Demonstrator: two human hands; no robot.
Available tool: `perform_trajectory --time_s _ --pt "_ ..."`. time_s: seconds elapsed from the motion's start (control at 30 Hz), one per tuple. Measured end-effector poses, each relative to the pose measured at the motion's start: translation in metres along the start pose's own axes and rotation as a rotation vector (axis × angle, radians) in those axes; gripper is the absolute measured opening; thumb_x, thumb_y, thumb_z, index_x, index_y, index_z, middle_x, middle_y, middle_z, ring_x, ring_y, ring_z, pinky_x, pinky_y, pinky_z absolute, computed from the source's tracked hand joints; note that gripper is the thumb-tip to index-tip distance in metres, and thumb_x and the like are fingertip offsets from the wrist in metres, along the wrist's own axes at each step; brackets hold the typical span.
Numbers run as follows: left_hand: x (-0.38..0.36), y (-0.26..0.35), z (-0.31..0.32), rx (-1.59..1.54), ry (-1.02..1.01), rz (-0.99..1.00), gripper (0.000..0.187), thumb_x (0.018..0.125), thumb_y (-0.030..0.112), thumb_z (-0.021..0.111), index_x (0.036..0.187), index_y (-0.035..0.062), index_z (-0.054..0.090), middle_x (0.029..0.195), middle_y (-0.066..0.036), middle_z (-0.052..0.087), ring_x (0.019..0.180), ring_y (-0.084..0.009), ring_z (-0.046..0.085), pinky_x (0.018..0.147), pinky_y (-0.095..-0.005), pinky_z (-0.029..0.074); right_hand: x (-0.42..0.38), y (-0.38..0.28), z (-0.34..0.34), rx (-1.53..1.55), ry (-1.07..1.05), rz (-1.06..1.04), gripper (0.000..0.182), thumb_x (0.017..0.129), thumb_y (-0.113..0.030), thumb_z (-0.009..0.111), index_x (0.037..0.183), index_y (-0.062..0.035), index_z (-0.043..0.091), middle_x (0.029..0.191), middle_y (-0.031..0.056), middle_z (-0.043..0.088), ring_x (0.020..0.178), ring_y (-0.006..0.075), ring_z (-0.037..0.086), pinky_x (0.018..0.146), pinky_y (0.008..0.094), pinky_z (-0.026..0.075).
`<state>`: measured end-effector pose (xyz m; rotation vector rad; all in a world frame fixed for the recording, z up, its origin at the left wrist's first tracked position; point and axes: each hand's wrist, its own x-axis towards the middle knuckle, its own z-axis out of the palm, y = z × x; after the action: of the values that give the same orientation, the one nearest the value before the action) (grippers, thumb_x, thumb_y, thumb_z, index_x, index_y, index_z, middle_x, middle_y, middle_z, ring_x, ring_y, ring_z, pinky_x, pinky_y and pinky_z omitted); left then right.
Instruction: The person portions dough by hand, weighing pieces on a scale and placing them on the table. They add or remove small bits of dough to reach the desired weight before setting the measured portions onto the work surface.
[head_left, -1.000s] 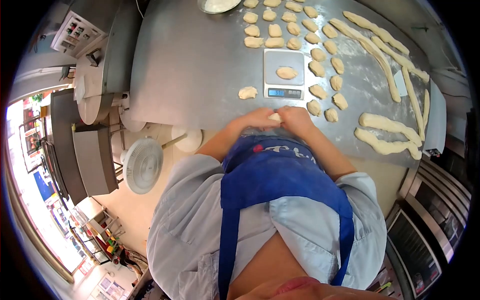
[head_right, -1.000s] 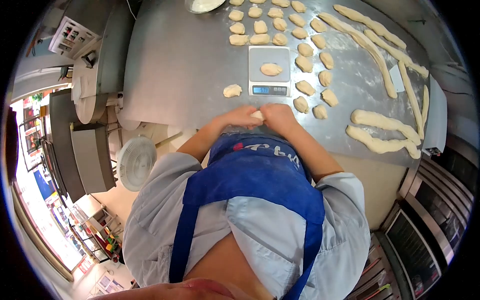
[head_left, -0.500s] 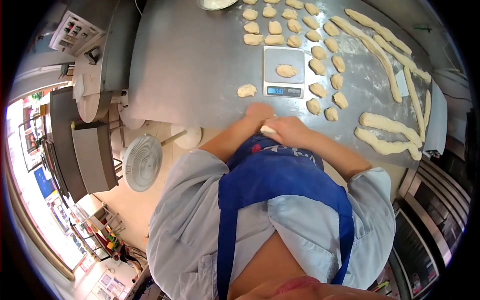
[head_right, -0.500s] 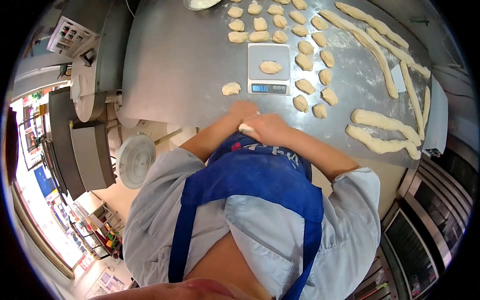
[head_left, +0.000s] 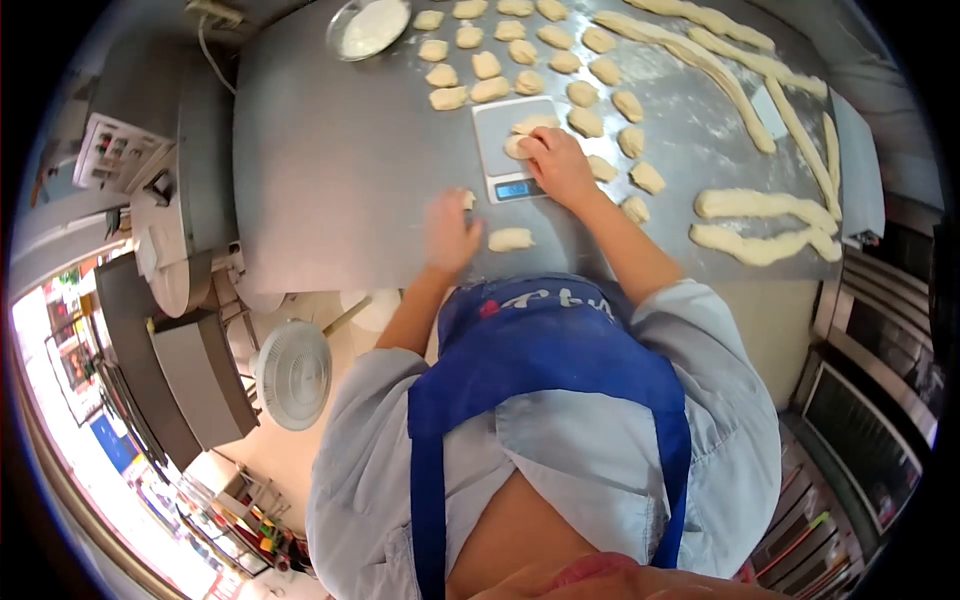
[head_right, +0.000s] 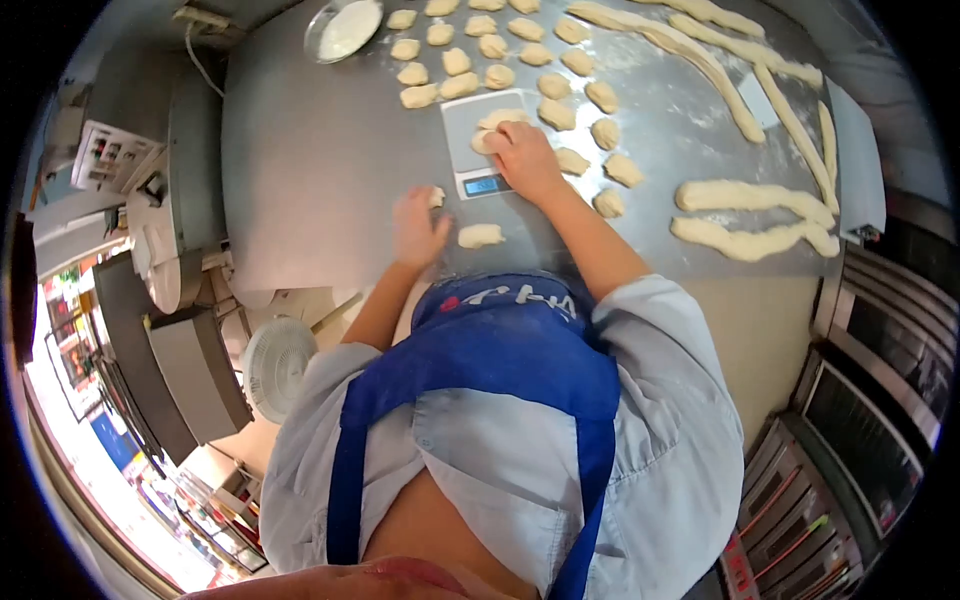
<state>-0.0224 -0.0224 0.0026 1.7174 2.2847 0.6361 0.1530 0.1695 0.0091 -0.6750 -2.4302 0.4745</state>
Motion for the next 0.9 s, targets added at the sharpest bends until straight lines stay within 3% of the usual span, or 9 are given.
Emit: perform_trajectory --time_s 0.13,0.33,0.37,0.43,0.47,0.53,0.6,0.73,0.9 --pt "0.004 -0.029 0.002 0.051 -0.057 -0.003 0.061 0.079 0.021 0.074 0.133 0.0056 0.051 0.131 -0.017 0.052 0.120 -0.0376 0.048 0.102 -0.0481 0.040 -0.022 0.010 -0.003 0.079 0.107 0.135 0.022 0.076 -0.006 0.068 0.097 -0.0095 0.061 0.096 0.0104 0.061 0.093 0.0331 0.060 0.080 0.0433 0.048" --pt "0.000 -0.022 -0.002 0.083 -0.099 -0.058 0.059 0.081 0.020 0.073 0.134 0.0057 0.051 0.126 -0.016 0.057 0.117 -0.0354 0.051 0.100 -0.0458 0.042 -0.093 0.084 -0.077 -0.235 0.507 0.646 0.022 0.078 -0.011 0.068 0.099 -0.0077 0.062 0.097 0.0098 0.064 0.090 0.0304 0.061 0.082 0.0425 0.048" --pt "0.001 -0.020 -0.004 0.062 -0.093 -0.101 0.058 0.082 0.020 0.073 0.134 0.0059 0.051 0.123 -0.015 0.058 0.116 -0.0350 0.052 0.099 -0.0451 0.042 -0.103 0.089 -0.084 -0.231 0.505 0.645 0.022 0.078 -0.011 0.068 0.099 -0.0077 0.062 0.097 0.0098 0.064 0.090 0.0304 0.061 0.082 0.0425 0.048" --pt "0.000 -0.027 0.004 0.051 -0.058 -0.076 0.056 0.082 0.019 0.073 0.132 0.0058 0.052 0.122 -0.015 0.059 0.115 -0.0352 0.053 0.099 -0.0445 0.043 -0.114 0.085 -0.099 -0.827 0.347 0.469 0.020 0.080 -0.011 0.066 0.100 -0.0075 0.063 0.097 0.0100 0.065 0.089 0.0308 0.061 0.082 0.0425 0.048" --pt "-0.001 -0.032 0.009 0.038 -0.027 -0.052 0.054 0.082 0.019 0.072 0.131 0.0057 0.054 0.120 -0.015 0.060 0.114 -0.0355 0.054 0.098 -0.0438 0.043 -0.112 0.081 -0.099 -0.823 0.346 0.461 0.020 0.080 -0.011 0.066 0.100 -0.0075 0.063 0.097 0.0100 0.065 0.089 0.0308 0.061 0.082 0.0425 0.048" --pt "0.003 -0.034 0.009 -0.004 -0.045 -0.091 0.053 0.082 0.018 0.072 0.130 0.0064 0.055 0.120 -0.015 0.060 0.113 -0.0358 0.054 0.098 -0.0436 0.044 -0.096 0.057 -0.094 -0.515 0.383 0.295 0.019 0.081 -0.011 0.065 0.100 -0.0086 0.064 0.099 0.0106 0.066 0.089 0.0313 0.062 0.081 0.0426 0.049" --pt "0.002 -0.034 0.006 -0.043 -0.070 -0.123 0.051 0.082 0.018 0.072 0.129 0.0070 0.056 0.120 -0.015 0.060 0.113 -0.0360 0.055 0.097 -0.0435 0.044 -0.089 0.020 -0.063 -0.045 0.176 0.417 0.018 0.081 -0.014 0.066 0.098 -0.0096 0.064 0.100 0.0112 0.066 0.090 0.0314 0.063 0.079 0.0428 0.050" --pt "0.001 -0.032 0.011 -0.044 0.002 -0.136 0.046 0.082 0.017 0.071 0.126 0.0088 0.059 0.118 -0.015 0.061 0.111 -0.0353 0.055 0.095 -0.0446 0.046 -0.071 -0.043 -0.012 0.210 -0.355 -0.141 0.012 0.081 -0.016 0.067 0.090 -0.0096 0.062 0.087 0.0113 0.064 0.083 0.0321 0.063 0.074 0.0436 0.051" --pt "-0.008 -0.034 0.007 -0.129 0.004 -0.158 0.045 0.083 0.021 0.072 0.124 0.0063 0.059 0.112 -0.016 0.061 0.103 -0.0350 0.059 0.089 -0.0436 0.048 -0.049 -0.034 0.000 0.230 -0.195 -0.023 0.009 0.081 -0.015 0.068 0.086 -0.0095 0.062 0.081 0.0116 0.063 0.079 0.0323 0.062 0.069 0.0441 0.050"
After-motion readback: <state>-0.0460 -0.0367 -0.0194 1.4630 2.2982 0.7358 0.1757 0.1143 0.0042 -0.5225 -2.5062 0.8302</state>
